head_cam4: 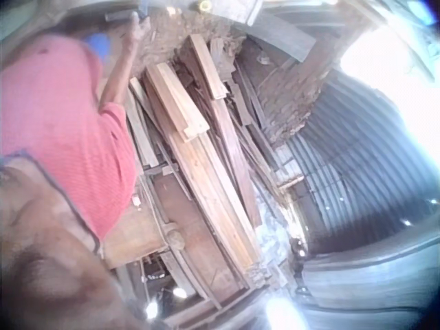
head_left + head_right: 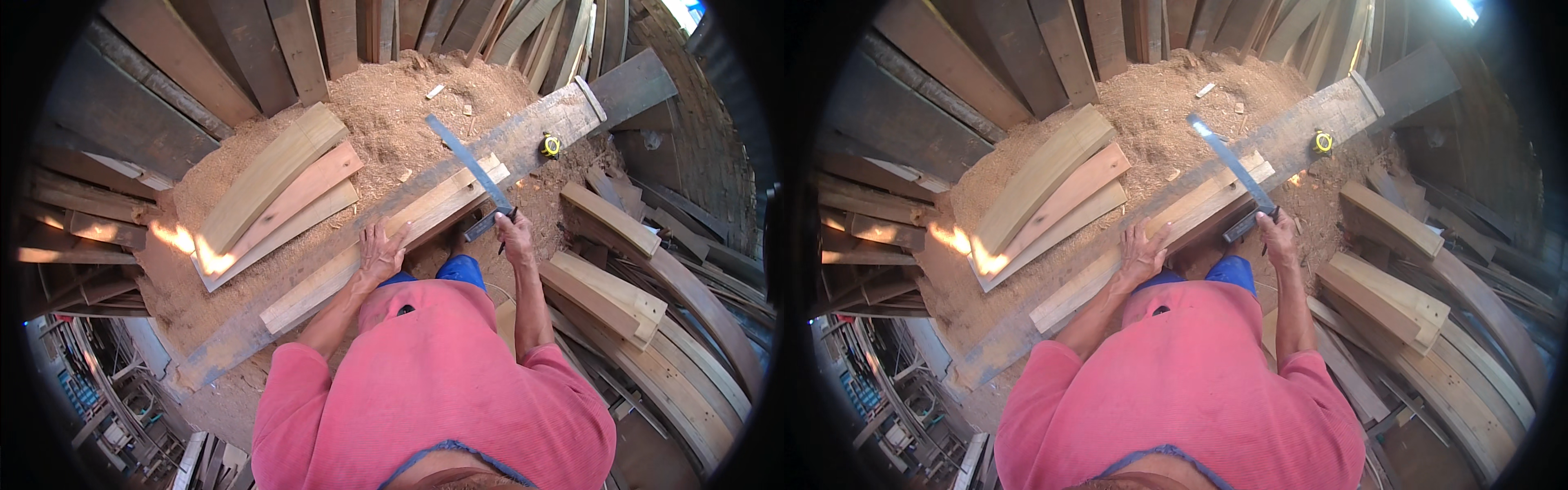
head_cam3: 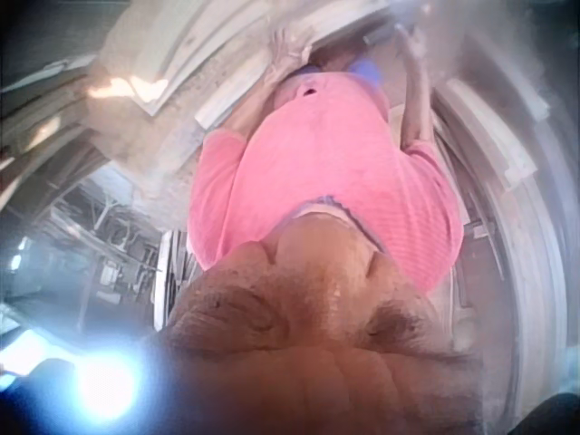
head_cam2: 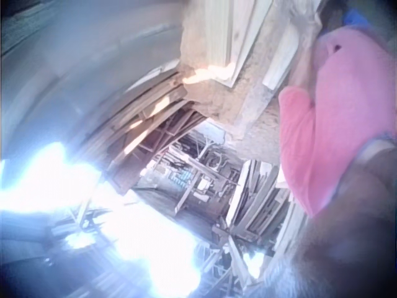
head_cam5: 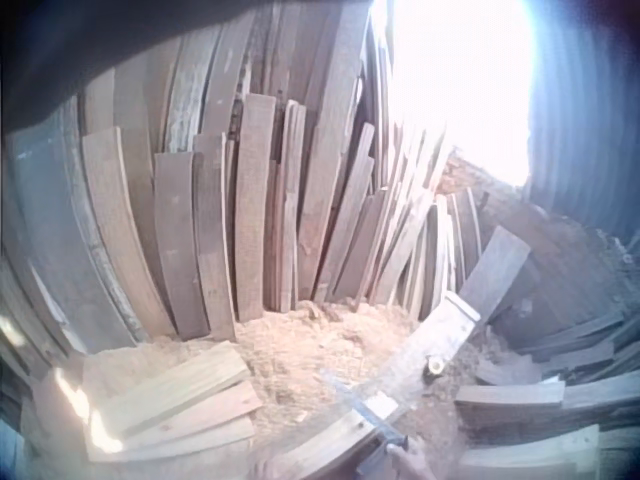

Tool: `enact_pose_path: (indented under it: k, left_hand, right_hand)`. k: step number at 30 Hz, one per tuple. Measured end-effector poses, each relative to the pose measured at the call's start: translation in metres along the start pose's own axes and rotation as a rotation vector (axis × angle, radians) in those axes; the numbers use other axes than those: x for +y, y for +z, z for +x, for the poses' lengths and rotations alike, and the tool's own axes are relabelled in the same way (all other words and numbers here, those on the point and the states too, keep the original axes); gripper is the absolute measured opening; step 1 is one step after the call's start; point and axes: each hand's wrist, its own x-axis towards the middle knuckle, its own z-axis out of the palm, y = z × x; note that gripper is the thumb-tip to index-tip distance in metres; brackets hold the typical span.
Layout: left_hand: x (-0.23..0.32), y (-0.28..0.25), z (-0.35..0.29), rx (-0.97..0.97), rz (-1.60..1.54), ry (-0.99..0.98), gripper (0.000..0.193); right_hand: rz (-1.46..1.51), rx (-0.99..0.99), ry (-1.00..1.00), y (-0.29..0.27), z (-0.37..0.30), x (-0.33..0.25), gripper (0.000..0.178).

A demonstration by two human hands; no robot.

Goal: The person measures and marks several wooden planks on a workbench using a tape measure, a try square, and a pencil. They repeatedly position the square, draw lines, and reposition the planks to mark multiple pieces.

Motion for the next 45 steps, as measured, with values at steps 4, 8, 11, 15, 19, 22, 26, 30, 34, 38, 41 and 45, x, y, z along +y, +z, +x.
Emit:
enact_pose_path:
  k: [4,8,11,15,19,22,26,30,34,38,41,45]
  left_hand:
    - [0.012,-0.001,0.031,-0.042,-0.100,0.008,0.079]
    - [0.040,0.009,0.081,-0.080,-0.184,-0.008,0.091]
    - [0.059,0.018,0.116,-0.079,-0.209,0.030,0.101]
    - [0.081,0.028,0.141,-0.109,-0.199,0.053,0.112]
    - [0.091,0.037,0.147,-0.127,-0.105,0.066,0.115]
    - [0.092,0.044,0.148,-0.081,-0.057,0.097,0.105]
    - [0.092,0.049,0.150,-0.025,-0.050,0.096,0.084]
    - [0.097,0.048,0.151,-0.005,-0.083,0.049,0.073]
    - [0.101,0.045,0.152,-0.012,-0.063,0.023,0.072]
    - [0.103,0.044,0.153,-0.025,-0.050,0.016,0.075]
    - [0.103,0.045,0.153,-0.033,-0.046,0.008,0.075]
    - [0.103,0.045,0.153,-0.041,-0.058,0.001,0.075]
  right_hand:
    - [-0.048,-0.018,0.085,0.018,-0.004,0.021,0.013]
    - [-0.032,-0.036,0.084,0.025,0.000,0.027,0.014]
    - [-0.061,-0.024,0.109,0.021,0.006,0.027,0.011]
    - [-0.082,-0.037,0.185,0.019,0.017,0.030,0.012]
    - [-0.021,-0.025,0.194,0.032,0.030,0.040,0.016]
    - [0.042,-0.048,0.174,0.041,0.040,0.045,0.017]
    - [-0.015,-0.020,0.178,0.044,0.045,0.043,0.018]
    - [0.092,0.029,0.171,0.047,0.040,0.034,0.019]
    - [0.038,0.057,0.162,0.047,0.039,0.030,0.017]
    - [0.037,0.059,0.134,0.044,0.042,0.034,0.016]
    - [-0.029,0.041,0.234,0.041,0.044,0.038,0.020]
    - [0.066,0.039,0.139,0.043,0.044,0.041,0.014]
